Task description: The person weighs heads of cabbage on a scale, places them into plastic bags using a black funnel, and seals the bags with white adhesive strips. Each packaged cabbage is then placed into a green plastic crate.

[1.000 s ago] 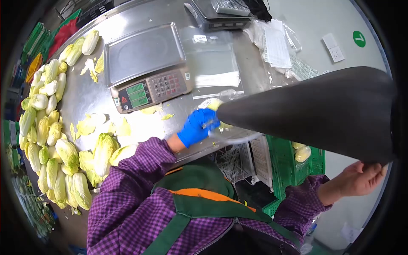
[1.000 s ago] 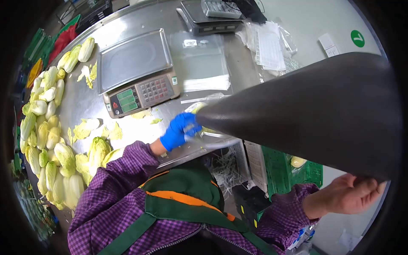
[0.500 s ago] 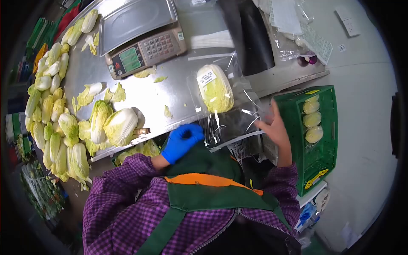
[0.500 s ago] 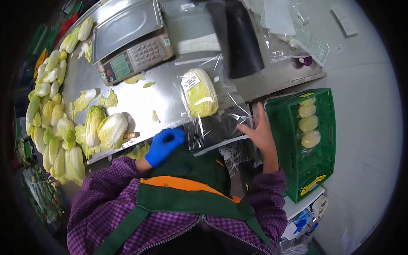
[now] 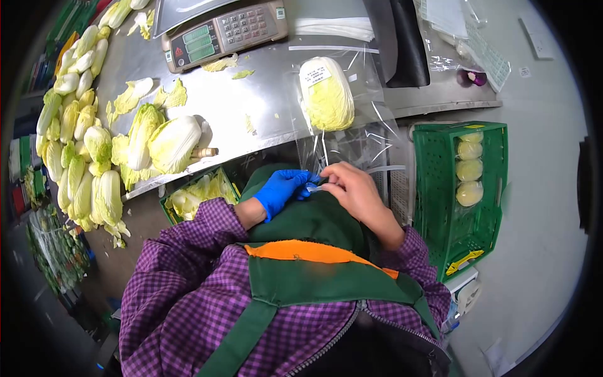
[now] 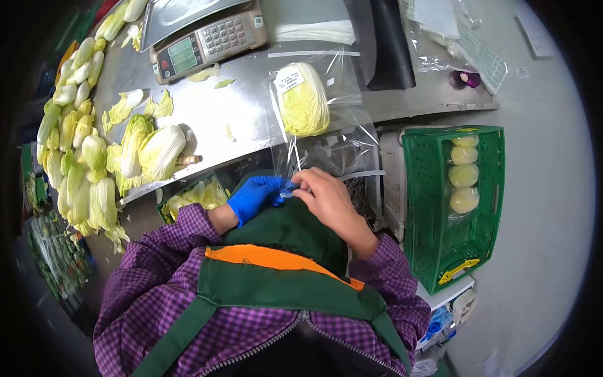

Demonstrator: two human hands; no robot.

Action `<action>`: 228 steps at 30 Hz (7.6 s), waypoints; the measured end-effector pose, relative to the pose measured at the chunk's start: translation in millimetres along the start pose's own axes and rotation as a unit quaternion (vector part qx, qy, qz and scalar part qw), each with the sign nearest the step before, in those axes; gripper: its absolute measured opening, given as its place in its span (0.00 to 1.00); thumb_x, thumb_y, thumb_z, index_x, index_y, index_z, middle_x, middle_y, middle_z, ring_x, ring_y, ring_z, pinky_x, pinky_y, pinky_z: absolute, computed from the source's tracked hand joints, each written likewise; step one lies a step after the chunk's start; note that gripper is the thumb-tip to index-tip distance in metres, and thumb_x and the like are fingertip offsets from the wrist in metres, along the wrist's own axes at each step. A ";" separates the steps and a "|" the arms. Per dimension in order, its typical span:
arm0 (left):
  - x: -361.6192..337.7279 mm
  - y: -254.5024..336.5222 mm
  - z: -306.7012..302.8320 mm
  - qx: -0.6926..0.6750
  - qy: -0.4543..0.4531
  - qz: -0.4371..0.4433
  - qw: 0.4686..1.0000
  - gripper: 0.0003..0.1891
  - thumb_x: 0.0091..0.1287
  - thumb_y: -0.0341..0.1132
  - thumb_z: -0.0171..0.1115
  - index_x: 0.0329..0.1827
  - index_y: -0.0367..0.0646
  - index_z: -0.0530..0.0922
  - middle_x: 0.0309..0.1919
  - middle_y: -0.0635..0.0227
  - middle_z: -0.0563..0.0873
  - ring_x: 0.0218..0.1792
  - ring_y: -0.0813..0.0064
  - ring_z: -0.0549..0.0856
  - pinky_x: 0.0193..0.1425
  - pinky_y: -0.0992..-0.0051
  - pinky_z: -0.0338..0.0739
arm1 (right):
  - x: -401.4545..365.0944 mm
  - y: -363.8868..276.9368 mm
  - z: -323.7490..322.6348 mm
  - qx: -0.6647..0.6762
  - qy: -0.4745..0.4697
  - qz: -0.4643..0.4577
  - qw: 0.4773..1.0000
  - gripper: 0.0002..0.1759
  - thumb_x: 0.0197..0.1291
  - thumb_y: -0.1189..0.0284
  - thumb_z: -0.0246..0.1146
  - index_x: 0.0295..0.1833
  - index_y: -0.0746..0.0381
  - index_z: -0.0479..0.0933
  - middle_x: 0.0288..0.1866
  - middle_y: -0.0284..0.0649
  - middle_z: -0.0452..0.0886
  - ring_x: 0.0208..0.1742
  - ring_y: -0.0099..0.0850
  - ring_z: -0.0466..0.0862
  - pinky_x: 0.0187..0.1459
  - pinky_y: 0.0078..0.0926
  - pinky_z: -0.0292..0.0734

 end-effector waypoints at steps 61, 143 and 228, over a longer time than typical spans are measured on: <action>60.7 120.9 -32.2 -0.088 0.002 0.248 0.965 0.29 0.66 0.40 0.55 0.68 0.38 0.61 0.59 0.56 0.74 0.59 0.59 0.75 0.65 0.63 0.69 | 50.1 66.7 22.9 0.617 0.136 0.206 0.747 0.38 0.59 0.46 0.60 0.65 0.60 0.60 0.49 0.46 0.77 0.45 0.33 0.81 0.47 0.34 0.79; 141.7 597.5 -564.8 0.476 0.665 0.257 0.515 0.43 0.48 0.45 0.70 0.70 0.54 0.60 0.60 0.57 0.70 0.57 0.56 0.73 0.55 0.56 0.72 | 233.6 -106.4 -59.1 -0.269 0.114 0.206 0.934 0.22 0.57 0.74 0.65 0.58 0.64 0.74 0.42 0.49 0.82 0.38 0.36 0.82 0.41 0.29 0.76; 149.3 274.4 8.1 0.724 -0.324 0.448 0.414 0.44 0.40 0.48 0.74 0.66 0.55 0.68 0.50 0.54 0.79 0.53 0.49 0.77 0.57 0.56 0.73 | 80.3 35.1 -123.0 -0.117 0.148 0.089 0.978 0.27 0.54 0.75 0.56 0.63 0.63 0.69 0.51 0.57 0.78 0.53 0.51 0.78 0.55 0.37 0.72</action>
Point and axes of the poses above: each hand's wrist, its own x-axis towards the middle knuckle, its own z-axis out of the palm, y = z × x, the point moved 1 cm from there along x, towards the middle knuckle
